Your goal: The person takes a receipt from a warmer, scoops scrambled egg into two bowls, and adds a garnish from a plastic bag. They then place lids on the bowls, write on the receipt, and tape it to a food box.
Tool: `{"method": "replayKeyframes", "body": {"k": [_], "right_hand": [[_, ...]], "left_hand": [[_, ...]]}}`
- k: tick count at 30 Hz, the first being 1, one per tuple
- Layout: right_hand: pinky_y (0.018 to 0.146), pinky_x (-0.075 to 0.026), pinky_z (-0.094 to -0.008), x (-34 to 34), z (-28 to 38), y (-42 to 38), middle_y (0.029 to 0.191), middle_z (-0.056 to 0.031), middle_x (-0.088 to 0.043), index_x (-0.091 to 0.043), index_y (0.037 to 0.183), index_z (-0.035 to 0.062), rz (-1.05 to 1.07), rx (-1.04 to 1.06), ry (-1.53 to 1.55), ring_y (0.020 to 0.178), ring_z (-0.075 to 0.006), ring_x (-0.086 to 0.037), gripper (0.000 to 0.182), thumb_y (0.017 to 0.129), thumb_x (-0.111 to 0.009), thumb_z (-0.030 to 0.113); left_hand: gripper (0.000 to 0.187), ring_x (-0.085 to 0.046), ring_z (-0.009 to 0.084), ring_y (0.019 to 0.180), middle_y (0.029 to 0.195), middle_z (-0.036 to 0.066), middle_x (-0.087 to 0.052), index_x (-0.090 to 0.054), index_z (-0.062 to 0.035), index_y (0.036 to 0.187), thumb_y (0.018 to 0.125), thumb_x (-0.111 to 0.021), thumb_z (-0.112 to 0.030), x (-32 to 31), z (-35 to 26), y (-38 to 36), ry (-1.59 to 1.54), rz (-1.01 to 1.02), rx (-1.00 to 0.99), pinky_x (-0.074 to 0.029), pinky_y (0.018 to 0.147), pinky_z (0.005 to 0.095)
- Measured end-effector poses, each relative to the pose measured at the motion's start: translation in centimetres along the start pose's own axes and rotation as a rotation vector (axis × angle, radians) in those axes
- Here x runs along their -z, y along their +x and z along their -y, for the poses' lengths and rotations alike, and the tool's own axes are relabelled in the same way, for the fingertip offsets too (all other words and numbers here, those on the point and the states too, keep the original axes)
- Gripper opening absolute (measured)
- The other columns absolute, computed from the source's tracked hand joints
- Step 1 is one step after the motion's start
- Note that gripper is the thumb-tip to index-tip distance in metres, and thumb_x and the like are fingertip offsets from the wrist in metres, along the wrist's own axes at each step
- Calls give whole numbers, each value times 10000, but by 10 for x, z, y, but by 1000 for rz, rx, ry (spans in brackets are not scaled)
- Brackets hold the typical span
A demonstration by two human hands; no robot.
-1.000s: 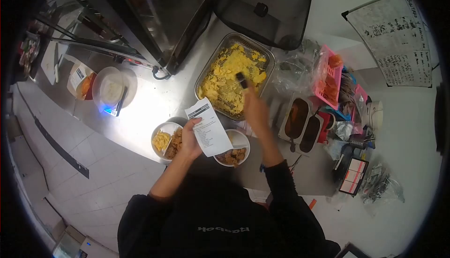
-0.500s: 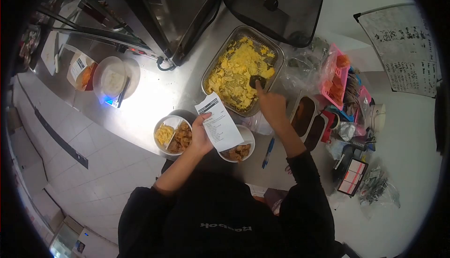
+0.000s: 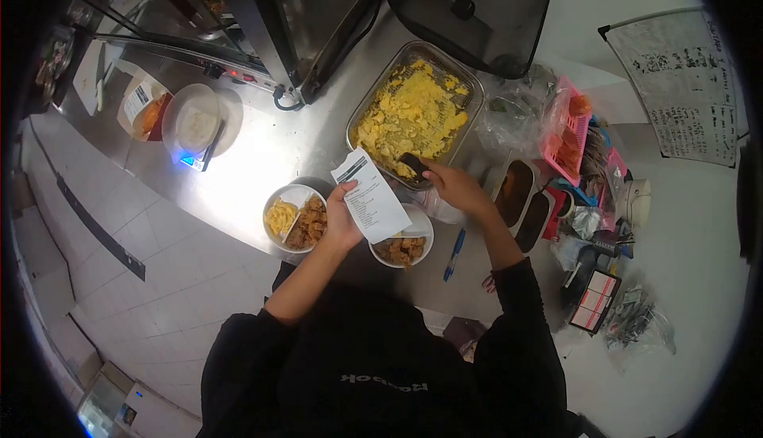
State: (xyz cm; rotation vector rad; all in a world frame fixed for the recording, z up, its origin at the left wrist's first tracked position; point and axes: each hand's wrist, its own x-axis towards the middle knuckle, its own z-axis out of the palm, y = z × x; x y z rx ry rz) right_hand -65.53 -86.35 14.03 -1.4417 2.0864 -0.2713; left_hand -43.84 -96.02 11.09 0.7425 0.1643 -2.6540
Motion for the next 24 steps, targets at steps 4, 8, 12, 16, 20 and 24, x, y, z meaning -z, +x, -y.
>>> {"method": "replayKeyframes", "body": {"k": [4,8,12,16,20,24], "right_hand": [[760,-467,-323,-27,-18,21,931,-201,-642,-484,1267,46,-11,17,408,816,-275,-612,403,959,-436,303],[530,-399,-260,-14,-2,24,694,-26,-531,-429,1327,75,216,-275,883,565,-129,-464,433,970,-430,319],[397,-221,-211,-8,-8,11,605,58,-312,-325,1398,121,266,-358,1307,461,-43,-246,508,963,-443,355],[394,-195,-202,6,34,-16,605,57,-306,-311,1401,118,137,-312,1307,457,-35,-226,537,954,-447,384],[434,-253,-209,-16,92,-35,625,51,-338,-355,1376,114,73,-168,1195,496,-40,-271,506,957,-447,382],[495,-407,-278,-87,171,-36,710,-74,-570,-387,1362,150,-326,108,735,540,-178,-549,447,947,-478,289]], "left_hand": [[507,-520,357,1116,1207,222,-526,-427,-4,1276,818,-444,-223,9,1,4,23,30,-15,-397,986,452],[542,-439,392,1204,1295,265,-446,-364,-7,1331,833,-401,-218,11,0,2,38,60,-17,-336,1043,461],[536,-430,384,1217,1323,257,-419,-380,-5,1309,816,-423,-211,-10,-9,-26,35,53,-72,-339,1042,459],[537,-405,346,1248,1356,220,-398,-412,12,1254,768,-478,-205,-28,-42,-89,155,204,-243,-316,1060,419],[567,-303,329,1323,1408,220,-316,-333,-1,1303,774,-458,-162,-9,-97,-158,84,71,-571,-258,1094,427],[622,-269,318,1342,1418,214,-299,-264,-5,1348,766,-443,-132,21,-142,-210,110,1,-837,-208,1122,423]]}}
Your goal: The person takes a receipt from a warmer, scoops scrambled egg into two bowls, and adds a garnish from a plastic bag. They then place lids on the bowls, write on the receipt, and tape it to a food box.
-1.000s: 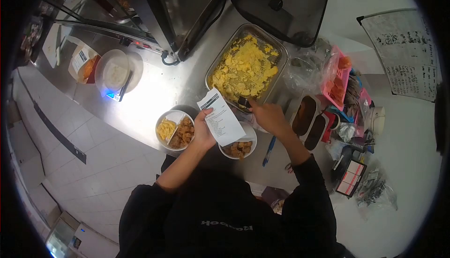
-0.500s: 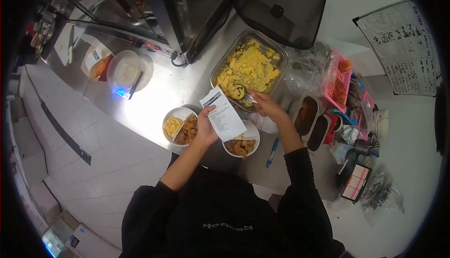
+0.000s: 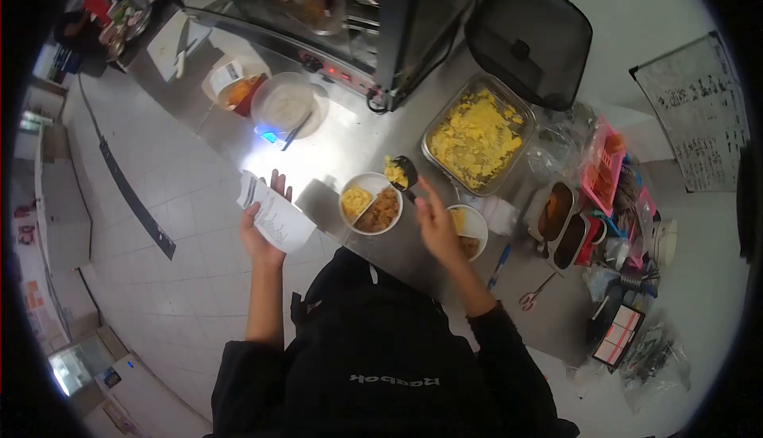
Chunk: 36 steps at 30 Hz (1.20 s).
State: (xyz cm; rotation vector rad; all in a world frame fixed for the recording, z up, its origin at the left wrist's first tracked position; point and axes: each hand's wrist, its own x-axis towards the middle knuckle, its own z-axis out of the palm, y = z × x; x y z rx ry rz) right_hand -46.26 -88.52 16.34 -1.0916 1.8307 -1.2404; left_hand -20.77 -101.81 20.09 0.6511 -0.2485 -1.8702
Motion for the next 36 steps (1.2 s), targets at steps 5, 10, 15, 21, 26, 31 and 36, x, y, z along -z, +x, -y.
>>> {"method": "replayKeyframes", "body": {"k": [5,10,15,21,26,31,36], "right_hand": [[525,-496,-383,-58,2,-21,942,-137,-656,-406,1349,159,140,186,-785,659,-269,-641,459,907,-517,209],[582,-508,-404,-63,-5,-30,927,-162,-657,-401,1356,178,26,216,-634,737,-316,-651,469,902,-517,161],[589,-505,-424,-69,-5,-36,948,-180,-651,-359,1373,174,32,182,-599,761,-341,-645,487,908,-506,182],[482,-448,-349,-66,-28,-33,762,-140,-636,-342,1384,157,-63,241,-383,574,-276,-610,460,949,-464,245],[406,-282,-193,-16,-9,-22,622,14,-367,-275,1416,156,-139,-312,658,457,-50,-316,482,980,-397,322],[404,-295,-188,76,-43,7,673,2,-458,-294,1401,127,-343,-243,445,469,-34,-348,509,975,-386,390],[709,-454,-380,215,-70,42,931,-171,-571,-587,1047,23,-644,153,-318,843,-294,-582,206,882,-513,122]], "left_hand": [[630,-296,317,1328,1412,216,-306,-264,-3,1355,753,-423,-100,23,-37,-21,-41,-78,-71,-214,1124,425],[592,-338,310,1306,1390,211,-344,-303,11,1331,762,-424,-100,48,-57,-32,-109,-90,-59,-257,1106,426],[563,-358,313,1292,1374,204,-369,-334,19,1307,766,-426,-107,51,-61,-30,-121,-78,-11,-274,1097,426],[547,-378,316,1275,1309,188,-433,-355,20,1290,769,-441,-124,42,-48,-20,-78,-60,83,-297,1079,448],[516,-475,323,1188,1205,169,-497,-373,17,1278,803,-455,-166,6,-18,-20,239,-81,173,-416,985,474],[494,-603,327,964,1072,225,-583,-400,17,1249,829,-491,-226,-44,49,-17,378,18,365,-519,837,442],[461,-603,355,977,1055,255,-576,-386,48,1227,846,-460,-200,-144,131,-23,346,149,524,-546,812,429]]}}
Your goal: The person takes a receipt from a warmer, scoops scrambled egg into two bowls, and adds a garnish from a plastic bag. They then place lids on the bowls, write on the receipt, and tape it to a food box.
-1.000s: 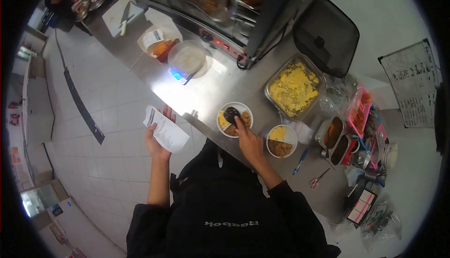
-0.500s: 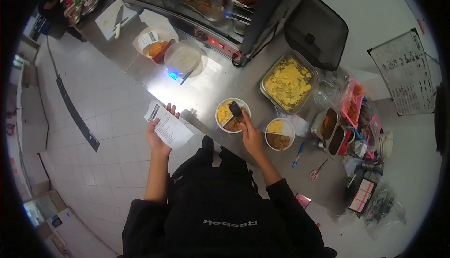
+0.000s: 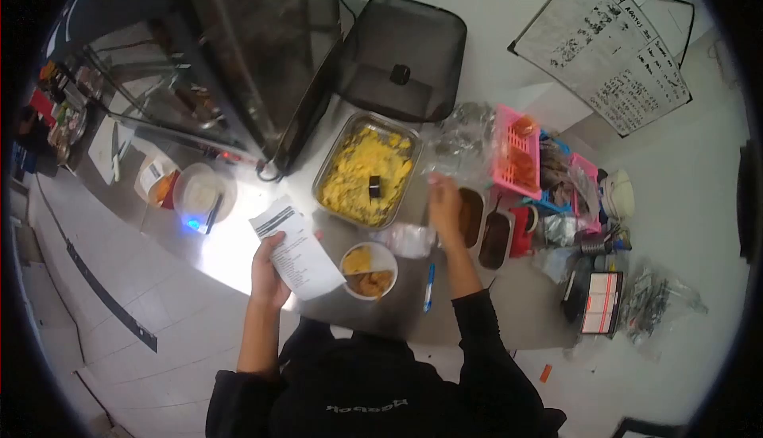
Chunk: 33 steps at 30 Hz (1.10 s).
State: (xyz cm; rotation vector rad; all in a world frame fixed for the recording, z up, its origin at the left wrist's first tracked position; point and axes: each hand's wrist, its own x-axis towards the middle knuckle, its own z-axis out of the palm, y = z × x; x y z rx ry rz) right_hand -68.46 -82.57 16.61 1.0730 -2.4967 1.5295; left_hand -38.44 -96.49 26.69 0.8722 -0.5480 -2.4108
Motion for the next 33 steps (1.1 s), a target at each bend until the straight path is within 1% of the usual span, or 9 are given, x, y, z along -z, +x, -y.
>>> {"method": "replayKeyframes", "body": {"k": [2,4,7,11,15,18,22,28,33], "right_hand": [[687,-460,-377,31,-63,55,873,-171,-580,-601,1009,24,-223,63,-198,798,-327,-590,193,836,-521,56],[802,-455,-368,50,-123,105,930,-164,-623,-633,918,12,-99,-40,-229,910,-301,-594,221,802,-448,-24],[781,-464,-379,33,-145,141,925,-173,-631,-648,901,12,307,191,-162,894,-318,-601,203,785,-482,19],[767,-478,-396,-4,-151,155,995,-179,-632,-664,895,36,1021,78,-587,929,-344,-607,172,784,-537,74],[842,-464,-447,-17,-227,177,1058,-192,-620,-660,931,30,631,-255,-868,1022,-349,-586,221,812,-577,196],[824,-470,-464,8,-150,179,1050,-161,-623,-643,919,33,523,-94,-947,1002,-329,-588,258,789,-608,254],[780,-493,-472,-20,-190,166,927,-206,-635,-651,922,25,610,267,-962,884,-368,-621,208,799,-612,189],[705,-498,-401,12,-186,176,888,-180,-639,-625,829,39,333,37,-587,806,-343,-627,79,783,-597,96],[656,-485,-323,53,-154,170,814,-124,-646,-609,953,19,234,36,-308,712,-237,-621,214,741,-634,33]], "left_hand": [[462,-588,385,1008,1079,260,-549,-363,68,1226,847,-449,-181,-44,13,15,-51,36,61,-558,795,439],[468,-576,401,1025,1111,261,-525,-348,76,1229,846,-452,-172,-77,23,30,-57,78,101,-556,802,445],[487,-568,410,1038,1111,268,-522,-312,86,1247,851,-453,-160,-119,36,41,-63,85,86,-552,819,440],[502,-566,396,1050,1102,265,-528,-297,81,1265,854,-456,-159,-123,51,46,-78,28,89,-550,826,433],[494,-573,390,1042,1107,265,-526,-303,72,1266,857,-458,-157,-99,50,46,-65,-58,56,-558,809,427],[485,-583,386,1025,1097,262,-532,-313,69,1260,857,-460,-159,-90,48,47,-68,-91,33,-565,792,422],[477,-592,388,1007,1088,243,-543,-334,66,1246,847,-476,-154,-82,53,45,-71,-88,44,-564,788,424],[412,-617,374,951,1004,209,-589,-434,63,1153,809,-509,-150,-55,30,21,9,-161,-22,-556,780,412],[408,-638,303,874,978,222,-597,-439,64,1136,816,-488,-185,-2,30,12,7,-179,-54,-559,762,389]]}}
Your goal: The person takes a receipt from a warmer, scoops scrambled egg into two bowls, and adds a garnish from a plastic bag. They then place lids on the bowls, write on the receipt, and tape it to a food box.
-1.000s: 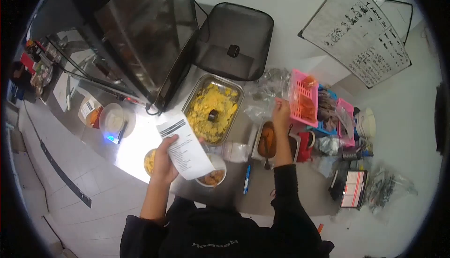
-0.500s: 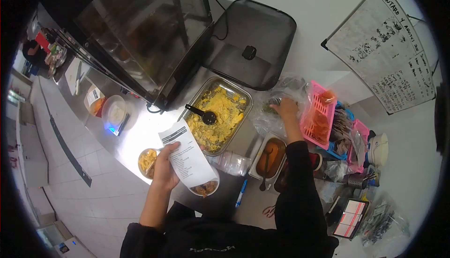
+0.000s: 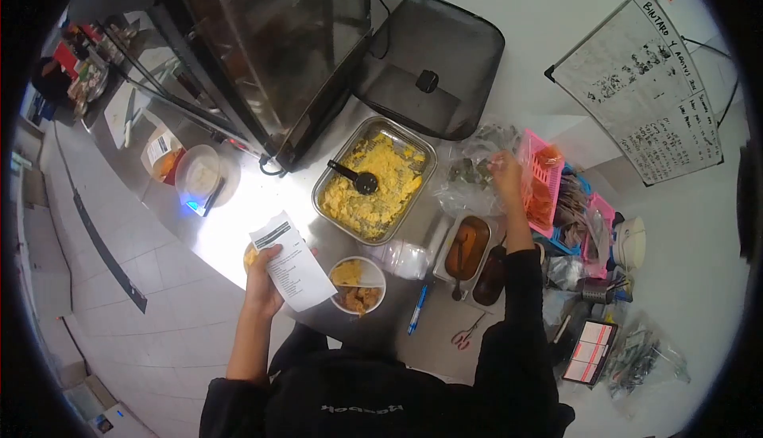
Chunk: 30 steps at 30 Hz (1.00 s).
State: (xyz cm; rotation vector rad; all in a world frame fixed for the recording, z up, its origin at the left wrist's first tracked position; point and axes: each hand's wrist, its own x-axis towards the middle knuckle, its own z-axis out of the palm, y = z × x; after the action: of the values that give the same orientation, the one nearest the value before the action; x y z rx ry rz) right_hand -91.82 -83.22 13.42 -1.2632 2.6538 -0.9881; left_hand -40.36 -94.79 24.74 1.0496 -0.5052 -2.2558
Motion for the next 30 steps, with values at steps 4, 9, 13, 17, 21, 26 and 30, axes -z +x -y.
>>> {"method": "replayKeyframes", "body": {"k": [4,9,13,17,21,26,30], "right_hand": [[681,-486,-282,44,67,-32,925,-67,-612,-594,1078,52,-14,-163,482,794,-175,-598,352,741,-691,29],[672,-431,-173,35,189,-130,887,13,-570,-593,1107,57,417,-330,874,797,-52,-535,351,769,-686,32],[752,-470,-256,-29,226,-202,956,-23,-583,-611,1059,36,605,-331,911,912,-141,-558,266,798,-661,28],[772,-460,-329,-82,219,-250,931,-86,-614,-619,963,18,460,199,233,922,-244,-567,176,788,-603,-7],[797,-443,-388,-69,241,-261,905,-108,-618,-611,902,16,215,409,-125,936,-285,-548,140,782,-550,-20],[702,-470,-331,-44,292,-251,924,-98,-630,-602,905,24,181,-115,328,817,-207,-604,81,853,-540,22],[657,-470,-270,-93,337,-251,897,-77,-643,-614,939,31,441,14,729,808,-127,-603,94,869,-555,57]], "left_hand": [[427,-609,340,957,1036,219,-580,-410,62,1187,835,-471,-173,33,-15,-9,-53,61,32,-524,836,417],[435,-605,345,982,1076,235,-573,-404,76,1197,842,-490,-161,74,-38,-27,-58,-34,-18,-516,855,427],[419,-590,345,1025,1071,225,-572,-431,81,1183,841,-492,-153,96,-49,-39,-62,-38,-75,-522,861,417],[420,-585,356,1029,1088,222,-560,-430,78,1188,837,-482,-147,112,-59,-49,-60,-39,-76,-514,870,431],[423,-572,360,1048,1097,208,-555,-428,70,1197,836,-477,-145,125,-69,-55,-58,-47,-80,-500,887,449],[440,-556,378,1070,1097,216,-552,-407,77,1207,837,-472,-151,146,-86,-61,-70,-29,-116,-495,896,449],[461,-558,396,1063,1110,257,-541,-360,99,1222,849,-450,-157,150,-98,-67,-77,-2,-123,-497,904,438]]}}
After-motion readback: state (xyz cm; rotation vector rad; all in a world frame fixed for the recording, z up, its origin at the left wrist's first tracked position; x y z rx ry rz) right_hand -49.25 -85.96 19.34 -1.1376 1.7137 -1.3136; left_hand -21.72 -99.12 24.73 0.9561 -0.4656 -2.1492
